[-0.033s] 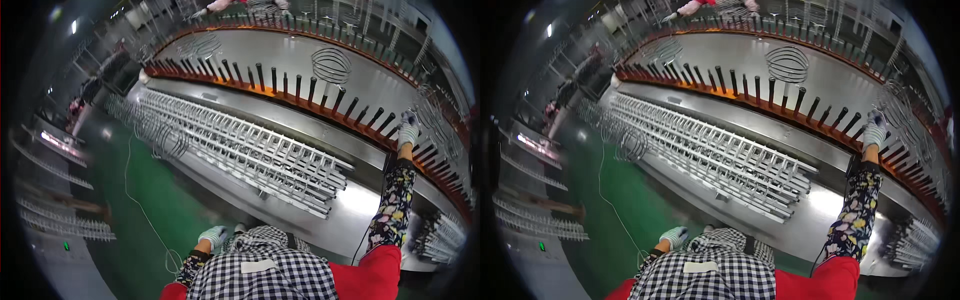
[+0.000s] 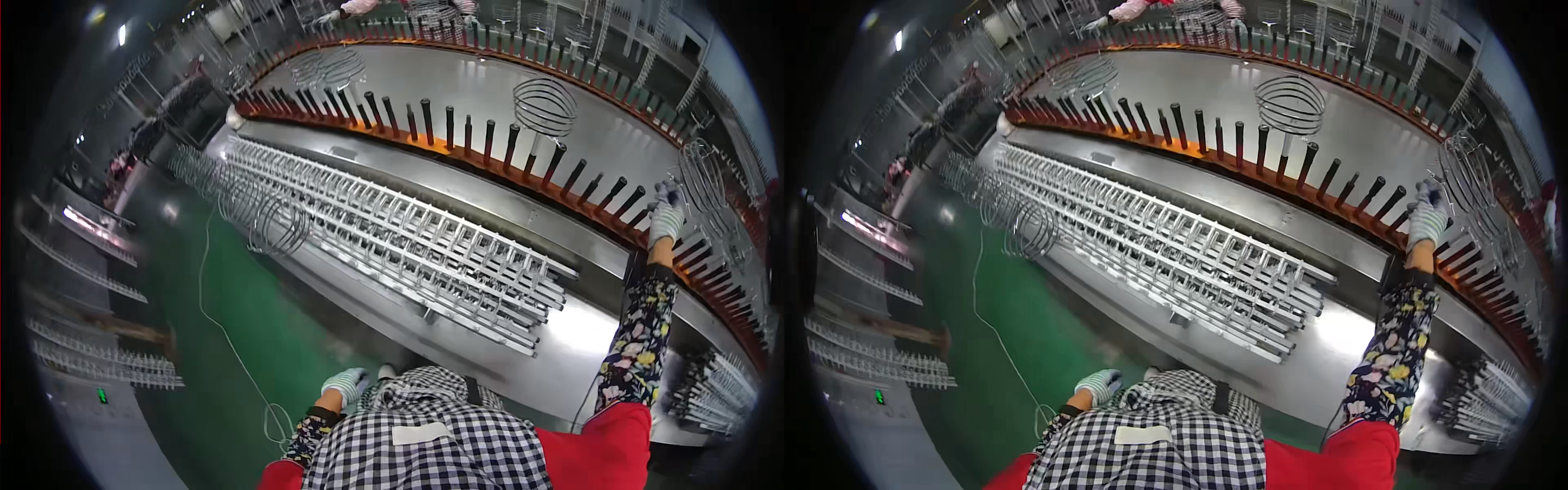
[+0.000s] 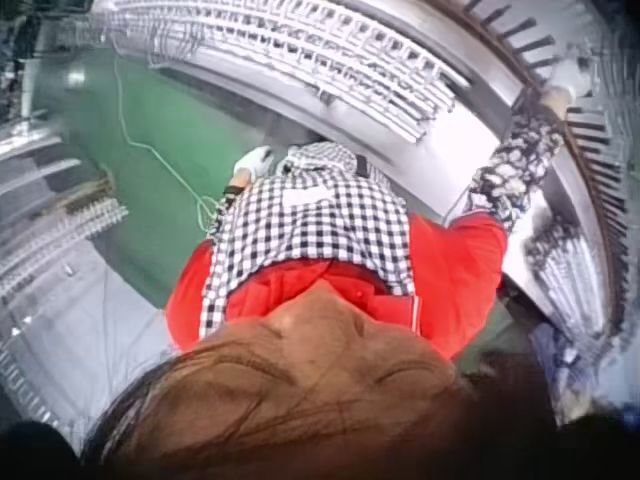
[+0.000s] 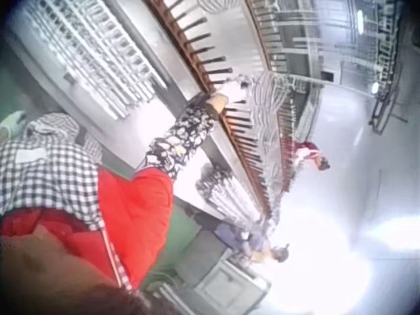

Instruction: Manually picking up metal wire coils from a conveyor and hanging them onto vertical hooks on a moving assembly line.

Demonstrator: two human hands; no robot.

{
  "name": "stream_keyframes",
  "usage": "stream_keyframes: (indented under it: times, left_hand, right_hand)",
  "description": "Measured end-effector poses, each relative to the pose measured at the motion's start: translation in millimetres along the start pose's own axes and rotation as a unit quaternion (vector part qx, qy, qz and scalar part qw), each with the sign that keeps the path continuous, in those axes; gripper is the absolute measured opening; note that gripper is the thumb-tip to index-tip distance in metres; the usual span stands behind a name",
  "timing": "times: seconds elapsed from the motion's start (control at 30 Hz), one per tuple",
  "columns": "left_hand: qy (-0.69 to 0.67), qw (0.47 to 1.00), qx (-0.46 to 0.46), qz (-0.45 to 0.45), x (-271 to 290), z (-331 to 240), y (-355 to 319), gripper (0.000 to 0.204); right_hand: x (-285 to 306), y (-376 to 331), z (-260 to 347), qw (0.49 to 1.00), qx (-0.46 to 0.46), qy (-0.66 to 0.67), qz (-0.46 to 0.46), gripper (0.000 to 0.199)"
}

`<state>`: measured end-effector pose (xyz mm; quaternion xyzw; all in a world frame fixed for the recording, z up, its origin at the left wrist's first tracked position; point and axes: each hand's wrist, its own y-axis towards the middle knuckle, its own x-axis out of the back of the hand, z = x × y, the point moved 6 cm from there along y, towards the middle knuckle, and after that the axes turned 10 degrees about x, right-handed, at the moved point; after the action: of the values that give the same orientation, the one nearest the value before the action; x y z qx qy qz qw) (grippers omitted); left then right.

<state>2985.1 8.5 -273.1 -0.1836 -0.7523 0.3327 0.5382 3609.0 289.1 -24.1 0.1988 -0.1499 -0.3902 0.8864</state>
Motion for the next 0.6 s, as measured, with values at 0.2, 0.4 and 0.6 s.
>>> stream_keyframes:
  times: [0.2, 0.4, 0.6]
  left_hand:
    - [-0.054, 0.997, -0.030, 0.041, -11.2, 32.0, 12.7, 0.037]
    - [-0.090, 0.994, -0.053, -0.014, 29.7, 107.5, 25.3, 0.036]
    - [-0.066, 0.998, 0.010, -0.012, 39.2, 193.9, 30.0, 0.035]
  right_hand:
    - [-113.2, -219.8, 103.0, 0.950, -0.074, 0.098, 0.288, 0.020]
    - [-233.6, -420.7, 157.8, 0.894, -0.198, 0.153, 0.372, 0.029]
    - [-303.7, -460.5, 127.2, 0.761, 0.254, -0.329, 0.498, 0.024]
